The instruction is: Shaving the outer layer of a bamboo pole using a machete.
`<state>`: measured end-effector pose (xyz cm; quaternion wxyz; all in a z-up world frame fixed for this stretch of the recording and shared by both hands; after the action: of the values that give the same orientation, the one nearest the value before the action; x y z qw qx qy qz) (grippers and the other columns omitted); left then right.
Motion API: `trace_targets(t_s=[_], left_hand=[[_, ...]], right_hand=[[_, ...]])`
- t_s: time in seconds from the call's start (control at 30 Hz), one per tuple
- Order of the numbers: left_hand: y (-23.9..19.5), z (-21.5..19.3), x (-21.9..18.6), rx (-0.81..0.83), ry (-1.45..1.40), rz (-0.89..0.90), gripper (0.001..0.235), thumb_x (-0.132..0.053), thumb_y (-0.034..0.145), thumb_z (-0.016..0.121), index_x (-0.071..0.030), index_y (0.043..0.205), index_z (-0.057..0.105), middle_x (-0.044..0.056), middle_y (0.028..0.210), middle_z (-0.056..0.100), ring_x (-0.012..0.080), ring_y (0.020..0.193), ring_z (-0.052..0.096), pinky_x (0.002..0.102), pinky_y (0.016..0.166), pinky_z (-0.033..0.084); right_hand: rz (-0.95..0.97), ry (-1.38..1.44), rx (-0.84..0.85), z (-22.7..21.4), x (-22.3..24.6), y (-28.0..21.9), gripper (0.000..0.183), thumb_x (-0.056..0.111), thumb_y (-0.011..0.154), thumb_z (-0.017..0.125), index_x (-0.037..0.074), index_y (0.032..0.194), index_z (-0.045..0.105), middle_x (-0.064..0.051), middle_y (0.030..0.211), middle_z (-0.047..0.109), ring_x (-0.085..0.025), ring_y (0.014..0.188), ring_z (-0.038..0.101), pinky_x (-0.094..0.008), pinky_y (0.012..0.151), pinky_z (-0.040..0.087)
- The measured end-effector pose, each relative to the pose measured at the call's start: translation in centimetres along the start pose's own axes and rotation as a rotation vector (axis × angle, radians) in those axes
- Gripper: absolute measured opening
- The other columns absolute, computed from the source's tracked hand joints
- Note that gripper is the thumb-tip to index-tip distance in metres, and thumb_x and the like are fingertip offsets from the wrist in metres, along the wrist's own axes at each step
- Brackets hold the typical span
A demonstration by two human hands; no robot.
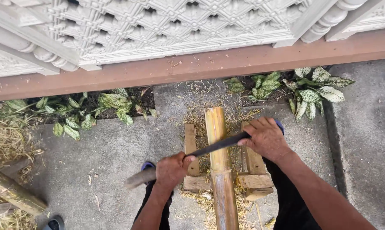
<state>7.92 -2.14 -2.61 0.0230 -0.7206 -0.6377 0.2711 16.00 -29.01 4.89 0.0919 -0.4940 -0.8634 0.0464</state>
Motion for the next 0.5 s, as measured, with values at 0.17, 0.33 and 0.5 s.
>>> trace_targets(t_s=[0.17, 0.33, 0.5], left_hand=[[7.8, -2.2, 2.3, -0.06, 0.06, -0.019, 0.072, -0.073, 0.097, 0.021, -0.018, 0.076, 0.062, 0.001, 0.057, 0.056, 0.0212, 0.047, 0.061, 0.041, 0.051, 0.057], [9.9, -5.0, 2.1, -0.349, 0.074, 0.065, 0.079, -0.078, 0.095, 0.02, -0.017, 0.076, 0.068, -0.001, 0.053, 0.054, 0.0179, 0.045, 0.055, 0.046, 0.052, 0.053], [4.1, 0.7, 3.4, -0.124, -0.014, 0.07, 0.071, -0.074, 0.096, 0.026, -0.017, 0.075, 0.063, 0.002, 0.054, 0.055, 0.0192, 0.044, 0.056, 0.043, 0.05, 0.053]], right_hand=[[0.079, -0.125, 0.095, -0.3, -3.2, 6.4, 0.057, 0.069, 0.093, 0.043, 0.022, 0.108, 0.072, -0.001, 0.098, 0.065, -0.02, 0.102, 0.058, -0.04, 0.104, 0.041], [-0.015, -0.284, -0.184, -3.8, -2.8, 8.6, 0.057, 0.067, 0.091, 0.043, 0.02, 0.106, 0.071, 0.0, 0.098, 0.065, -0.019, 0.104, 0.058, -0.04, 0.104, 0.042], [0.063, -0.195, 0.035, -0.7, 1.3, 1.8, 0.057, 0.066, 0.094, 0.046, 0.02, 0.115, 0.071, -0.001, 0.096, 0.065, -0.02, 0.099, 0.057, -0.04, 0.099, 0.042]])
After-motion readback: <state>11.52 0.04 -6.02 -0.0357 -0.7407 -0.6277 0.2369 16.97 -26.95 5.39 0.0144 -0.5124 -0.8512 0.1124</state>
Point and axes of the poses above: each hand's wrist, its own y-axis towards the middle knuckle, its own z-axis out of the palm, x = y × z, the point moved 10 cm from there along y, towards the middle knuckle
